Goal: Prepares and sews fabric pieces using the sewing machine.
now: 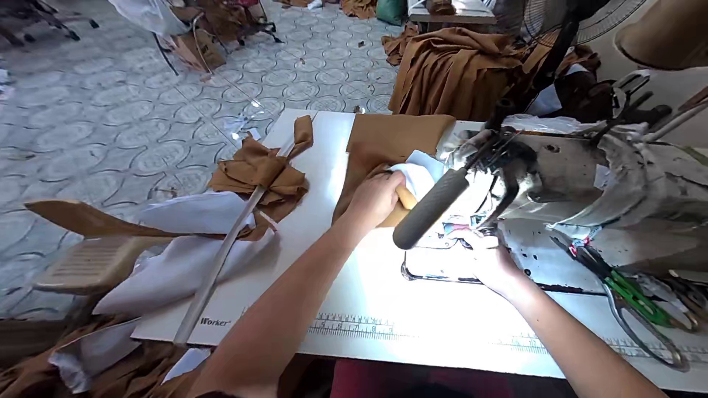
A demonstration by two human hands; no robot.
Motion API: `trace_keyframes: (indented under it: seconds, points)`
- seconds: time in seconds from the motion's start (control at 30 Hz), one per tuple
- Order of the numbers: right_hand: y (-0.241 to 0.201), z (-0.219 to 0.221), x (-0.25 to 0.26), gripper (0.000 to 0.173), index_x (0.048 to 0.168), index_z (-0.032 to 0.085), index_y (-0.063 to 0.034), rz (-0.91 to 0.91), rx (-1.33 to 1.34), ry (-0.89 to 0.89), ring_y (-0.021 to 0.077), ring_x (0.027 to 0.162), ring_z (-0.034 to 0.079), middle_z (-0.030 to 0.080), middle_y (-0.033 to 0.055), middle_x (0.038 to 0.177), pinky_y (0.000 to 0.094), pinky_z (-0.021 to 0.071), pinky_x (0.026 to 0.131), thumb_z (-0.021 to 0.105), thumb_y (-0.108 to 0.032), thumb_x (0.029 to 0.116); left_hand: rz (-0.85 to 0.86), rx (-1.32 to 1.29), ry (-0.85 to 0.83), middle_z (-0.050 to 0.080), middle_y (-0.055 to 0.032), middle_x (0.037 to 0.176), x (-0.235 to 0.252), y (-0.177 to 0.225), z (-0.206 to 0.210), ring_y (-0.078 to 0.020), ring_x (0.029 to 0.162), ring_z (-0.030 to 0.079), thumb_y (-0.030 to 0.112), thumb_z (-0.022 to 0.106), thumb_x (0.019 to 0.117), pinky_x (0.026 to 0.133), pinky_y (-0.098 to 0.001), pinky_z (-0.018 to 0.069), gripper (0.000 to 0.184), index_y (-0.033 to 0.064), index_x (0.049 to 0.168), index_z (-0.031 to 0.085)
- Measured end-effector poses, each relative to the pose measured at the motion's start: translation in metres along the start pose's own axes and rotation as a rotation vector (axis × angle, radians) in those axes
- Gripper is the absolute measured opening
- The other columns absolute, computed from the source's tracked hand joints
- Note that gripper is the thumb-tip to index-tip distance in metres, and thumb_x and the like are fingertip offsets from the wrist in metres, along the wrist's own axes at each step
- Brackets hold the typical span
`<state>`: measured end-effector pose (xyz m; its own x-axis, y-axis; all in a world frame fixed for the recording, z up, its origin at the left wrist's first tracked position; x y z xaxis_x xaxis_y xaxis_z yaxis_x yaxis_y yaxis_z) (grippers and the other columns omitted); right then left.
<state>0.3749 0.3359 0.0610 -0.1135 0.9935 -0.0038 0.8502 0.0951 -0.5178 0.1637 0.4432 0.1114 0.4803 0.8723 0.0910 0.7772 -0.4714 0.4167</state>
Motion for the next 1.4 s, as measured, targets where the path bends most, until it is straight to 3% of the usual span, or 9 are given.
trace_keyframes:
  seconds: [0.27,0.5,0.67,0.87,0.97,1.07,1.17,1.23,1.4]
  points:
    - [-0.010,-0.007,-0.005,0.029,0.125,0.072,-0.0097,-0.023,-0.026,-0.038,0.0316,0.139,0.049,0.064,0.0143,0.137,0.0466,0.0259,0.122,0.057,-0.015,0.1009,-0.149,-0.020,0.030,0.049,-0.0182,0.153,-0.001,-0.036,0.015,-0.0390,0.145,0.042,0.004,0.056,0.1007,0.115,-0.0643,0.0306,0.046,0.0103,0.147,0.053]
    - [-0.011,-0.012,-0.009,0.021,0.112,0.075,0.0001,-0.019,0.132,0.150,0.0331,0.112,0.067,0.072,0.0217,0.115,0.0498,0.0504,0.101,0.063,-0.007,0.0957,-0.018,-0.751,-0.539,0.076,0.0030,0.093,-0.252,-0.043,-0.004,0.0025,0.087,0.069,0.024,0.061,0.1004,0.084,-0.0190,0.0565,0.026,0.0027,0.102,0.075]
    - [-0.008,-0.019,-0.019,0.032,0.122,0.063,0.0108,-0.122,0.250,0.225,0.0187,0.113,0.065,0.067,0.0245,0.120,0.0310,0.0511,0.099,0.060,-0.010,0.0968,-1.157,-0.140,-0.522,0.055,-0.0269,0.142,-0.397,-0.157,0.096,-0.0445,0.129,0.056,0.022,0.063,0.1008,0.108,-0.0599,0.0443,0.045,0.0009,0.140,0.056]
    - [0.007,-0.013,-0.011,0.033,0.115,0.066,0.0119,-0.282,0.154,0.250,0.0377,0.114,0.063,0.065,0.0328,0.120,0.0486,0.0479,0.102,0.055,-0.013,0.0970,-1.252,-0.061,-0.284,0.063,-0.0268,0.130,-0.444,-0.178,0.124,-0.0446,0.124,0.060,0.023,0.061,0.1006,0.104,-0.0623,0.0454,0.036,-0.0017,0.127,0.065]
    - [-0.006,-0.017,-0.023,0.030,0.112,0.069,0.0079,-0.216,0.147,0.130,0.0236,0.090,0.063,0.069,0.0227,0.104,0.0398,0.0506,0.083,0.055,-0.015,0.0981,-1.284,-0.287,-0.001,0.069,-0.0267,0.114,-0.449,-0.184,0.112,-0.0414,0.109,0.066,0.017,0.064,0.0984,0.097,-0.0604,0.0495,0.029,-0.0046,0.118,0.068]
    - [-0.052,0.002,-0.075,0.021,0.102,0.071,-0.0094,-0.196,0.544,-0.491,-0.0070,0.067,0.061,0.072,-0.0090,0.086,0.0127,0.0505,0.059,0.055,-0.023,0.1013,-1.069,-0.800,0.430,0.064,-0.0060,0.090,-0.412,-0.144,0.075,-0.0097,0.076,0.061,0.008,0.055,0.0996,0.073,-0.0300,0.0540,0.018,-0.0046,0.110,0.063]
    - [-0.111,0.053,-0.140,0.069,0.145,0.054,-0.0047,-0.208,0.825,-1.062,0.0090,0.111,0.068,0.069,0.0028,0.131,0.0294,0.0583,0.090,0.061,-0.053,0.0956,-0.405,-1.032,0.452,0.070,0.0118,0.088,-0.350,-0.057,0.028,0.0067,0.082,0.064,0.008,0.064,0.0861,0.076,-0.0164,0.0547,0.007,0.0059,0.091,0.069]
    - [-0.131,0.083,-0.152,0.098,0.154,0.036,-0.0007,-0.074,1.087,-0.960,0.0168,0.123,0.064,0.061,0.0066,0.142,0.0370,0.0561,0.099,0.066,-0.065,0.0864,0.092,-0.901,0.287,0.071,0.0026,0.094,-0.312,0.002,0.013,0.0008,0.096,0.065,0.014,0.069,0.0875,0.087,-0.0172,0.0525,0.009,0.0051,0.087,0.070]
    - [-0.138,0.055,-0.124,0.036,0.131,0.052,-0.0105,0.037,1.536,-0.567,0.0094,0.094,0.073,0.075,-0.0004,0.109,0.0286,0.0612,0.083,0.061,-0.009,0.0966,0.354,-0.951,0.251,0.061,-0.0074,0.124,-0.244,0.044,0.023,-0.0090,0.125,0.053,0.037,0.064,0.0985,0.106,-0.0236,0.0438,0.035,0.0027,0.107,0.064]
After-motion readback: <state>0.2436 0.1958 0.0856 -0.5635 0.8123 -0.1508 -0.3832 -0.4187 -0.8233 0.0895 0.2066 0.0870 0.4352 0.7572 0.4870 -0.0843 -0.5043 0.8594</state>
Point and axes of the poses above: each hand's wrist, its own x-axis towards the middle knuckle, its own z-axis out of the palm, y = z × x, the point moved 5 cm from there along x, towards the middle knuckle
